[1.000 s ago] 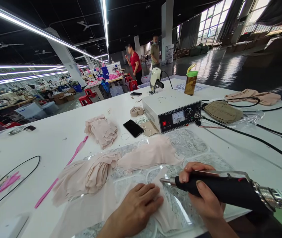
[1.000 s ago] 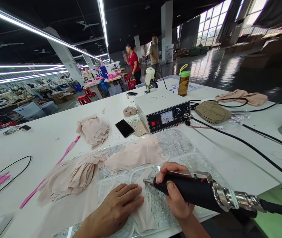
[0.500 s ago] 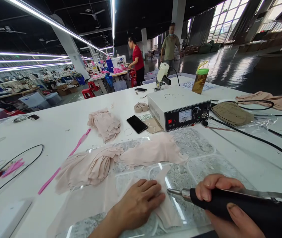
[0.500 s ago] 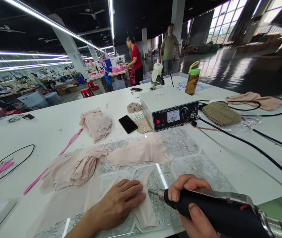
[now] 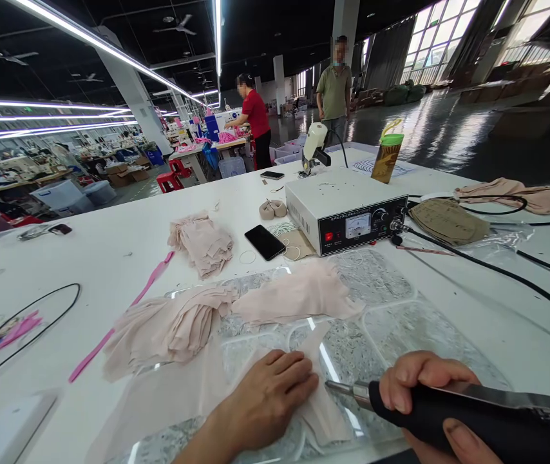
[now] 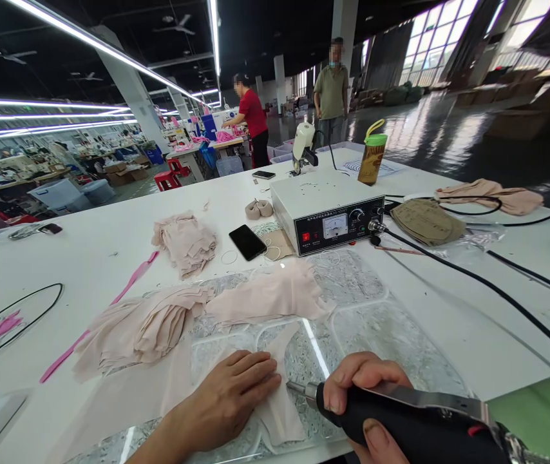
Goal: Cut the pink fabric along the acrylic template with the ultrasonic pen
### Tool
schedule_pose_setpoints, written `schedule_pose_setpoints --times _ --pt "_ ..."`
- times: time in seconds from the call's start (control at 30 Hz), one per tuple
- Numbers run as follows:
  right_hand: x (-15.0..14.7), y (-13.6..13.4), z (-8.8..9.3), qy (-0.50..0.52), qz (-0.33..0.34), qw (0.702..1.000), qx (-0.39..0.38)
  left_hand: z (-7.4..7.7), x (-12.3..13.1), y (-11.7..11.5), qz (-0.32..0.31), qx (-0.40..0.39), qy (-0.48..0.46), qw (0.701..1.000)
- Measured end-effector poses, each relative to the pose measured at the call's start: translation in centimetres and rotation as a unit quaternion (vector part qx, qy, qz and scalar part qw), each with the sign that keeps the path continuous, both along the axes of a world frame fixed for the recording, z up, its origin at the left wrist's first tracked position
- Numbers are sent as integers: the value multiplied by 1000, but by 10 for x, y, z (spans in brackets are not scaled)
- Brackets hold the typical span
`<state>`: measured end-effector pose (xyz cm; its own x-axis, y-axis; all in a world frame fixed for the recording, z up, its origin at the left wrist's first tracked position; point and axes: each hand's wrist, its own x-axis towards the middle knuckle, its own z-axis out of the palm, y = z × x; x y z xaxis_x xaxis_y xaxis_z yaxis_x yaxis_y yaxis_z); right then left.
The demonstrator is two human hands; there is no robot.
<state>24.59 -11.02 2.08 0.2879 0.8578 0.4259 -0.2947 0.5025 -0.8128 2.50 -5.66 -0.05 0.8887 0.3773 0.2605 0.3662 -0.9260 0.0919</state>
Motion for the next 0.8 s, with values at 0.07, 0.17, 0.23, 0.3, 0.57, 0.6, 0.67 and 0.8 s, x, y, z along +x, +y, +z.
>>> schedule_pose_setpoints --times 0.07,0.17,0.23,0.3,0.57,0.6,0.67,0.8 --pt "0 -1 -3 -3 1 1000 -2 0 0 0 2 -1 0 1000" --pt "0 -2 -9 -1 -5 1000 -2 -1 0 -1 6 -1 1 1000" --pt "-1 -2 -14 4 -5 1000 2 -2 -1 -1 6 -1 3 1000" --pt "-2 -1 -17 14 -11 1000 3 -2 -1 -1 9 -3 6 1000" --pt "-10 4 -13 28 -34 999 2 -1 0 -2 19 -7 14 1000" --pt "-10 4 -14 28 -34 999 1 -2 0 -2 19 -7 15 1000" --pt "-10 5 -15 27 -33 999 0 -2 0 -2 20 -7 17 1000" --pt "-9 4 -18 25 -37 999 -9 -3 -1 -3 22 -7 16 1000"
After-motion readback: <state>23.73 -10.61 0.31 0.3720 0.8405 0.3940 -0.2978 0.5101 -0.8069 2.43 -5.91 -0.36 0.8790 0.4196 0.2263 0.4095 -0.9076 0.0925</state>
